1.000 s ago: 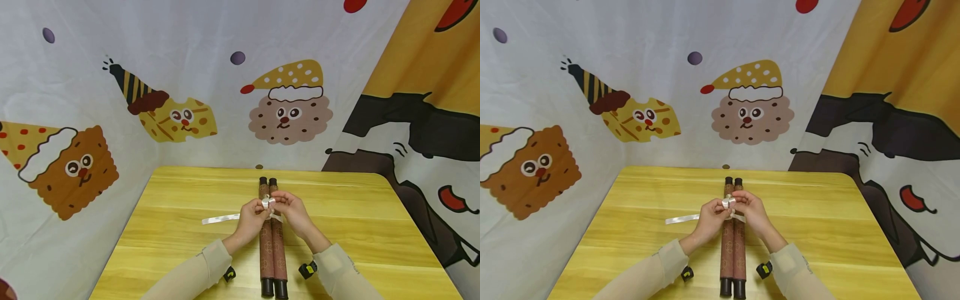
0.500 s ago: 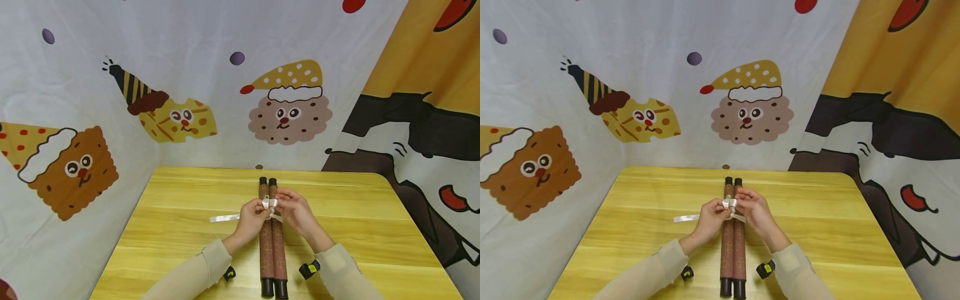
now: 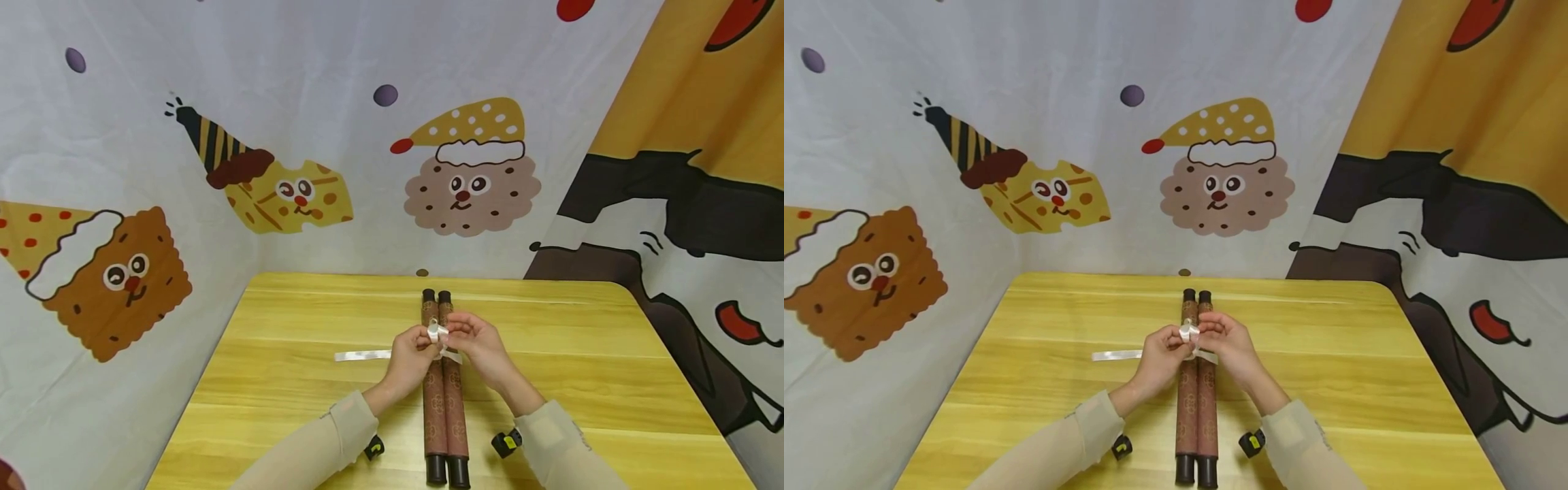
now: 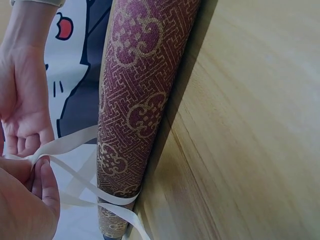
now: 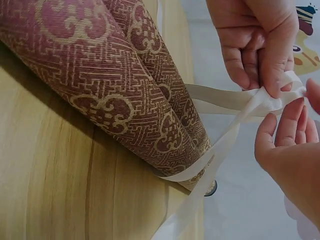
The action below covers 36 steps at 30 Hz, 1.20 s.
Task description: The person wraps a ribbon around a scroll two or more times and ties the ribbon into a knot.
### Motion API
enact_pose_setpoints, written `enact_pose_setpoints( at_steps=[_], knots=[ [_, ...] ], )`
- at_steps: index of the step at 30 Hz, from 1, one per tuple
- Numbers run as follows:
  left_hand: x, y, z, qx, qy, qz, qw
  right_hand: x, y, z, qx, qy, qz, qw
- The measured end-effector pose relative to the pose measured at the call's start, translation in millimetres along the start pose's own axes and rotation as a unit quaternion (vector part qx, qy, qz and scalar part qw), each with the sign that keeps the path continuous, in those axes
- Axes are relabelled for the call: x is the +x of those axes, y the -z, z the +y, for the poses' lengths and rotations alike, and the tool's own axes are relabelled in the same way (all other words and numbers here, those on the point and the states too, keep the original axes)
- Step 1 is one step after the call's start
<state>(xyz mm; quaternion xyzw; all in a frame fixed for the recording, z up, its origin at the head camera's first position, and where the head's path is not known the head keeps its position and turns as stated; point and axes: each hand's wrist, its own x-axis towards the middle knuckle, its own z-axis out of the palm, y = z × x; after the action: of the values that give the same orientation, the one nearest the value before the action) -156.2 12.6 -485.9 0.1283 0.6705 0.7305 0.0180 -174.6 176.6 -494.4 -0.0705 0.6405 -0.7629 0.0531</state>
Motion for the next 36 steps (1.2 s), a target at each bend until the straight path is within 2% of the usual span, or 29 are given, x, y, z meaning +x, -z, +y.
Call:
enact_pose_setpoints(
  at_steps=[5,10,13,17,21,24,26,32,36],
  knots=[
    [-0.7,-0.5,-2.1,0.010,-0.005,-0.004,0.9999,2.3,-2.6,0.5,-0.028,0.006,0.010,1.000],
    [1.5,-0.8,-11.3,0.024,-0.031,-0.010,0.9992,5.6,-4.7,-2.3,-0.037,0.002,0.013,0.999],
    [4.0,-0.6,-22.0,0.027,-0.034,-0.011,0.9990,6.2,-3.9,-5.0,-0.005,-0.005,0.020,1.000],
    [6.5,-0.1,-33.4,0.031,-0.019,-0.008,0.9993,6.0,-0.6,-9.5,0.100,-0.013,0.014,0.995],
    [7.4,0.3,-35.9,0.035,-0.006,-0.004,0.9994,6.8,3.8,-12.9,0.202,-0.011,-0.011,0.979],
    [7.4,0.1,-34.4,0.033,-0.001,-0.002,0.9995,7.4,7.3,-13.8,0.251,-0.003,-0.024,0.968],
    [5.5,-0.5,-25.8,0.033,0.001,-0.002,0.9995,7.9,9.2,-13.9,0.274,0.003,-0.028,0.961],
    [5.6,-0.4,-27.7,0.034,0.005,-0.006,0.9994,9.8,16.4,-14.5,0.376,0.017,-0.032,0.926],
    [6.3,-0.7,-31.3,0.034,0.012,-0.006,0.9993,9.7,24.1,-17.7,0.429,0.014,-0.013,0.903]
  ],
)
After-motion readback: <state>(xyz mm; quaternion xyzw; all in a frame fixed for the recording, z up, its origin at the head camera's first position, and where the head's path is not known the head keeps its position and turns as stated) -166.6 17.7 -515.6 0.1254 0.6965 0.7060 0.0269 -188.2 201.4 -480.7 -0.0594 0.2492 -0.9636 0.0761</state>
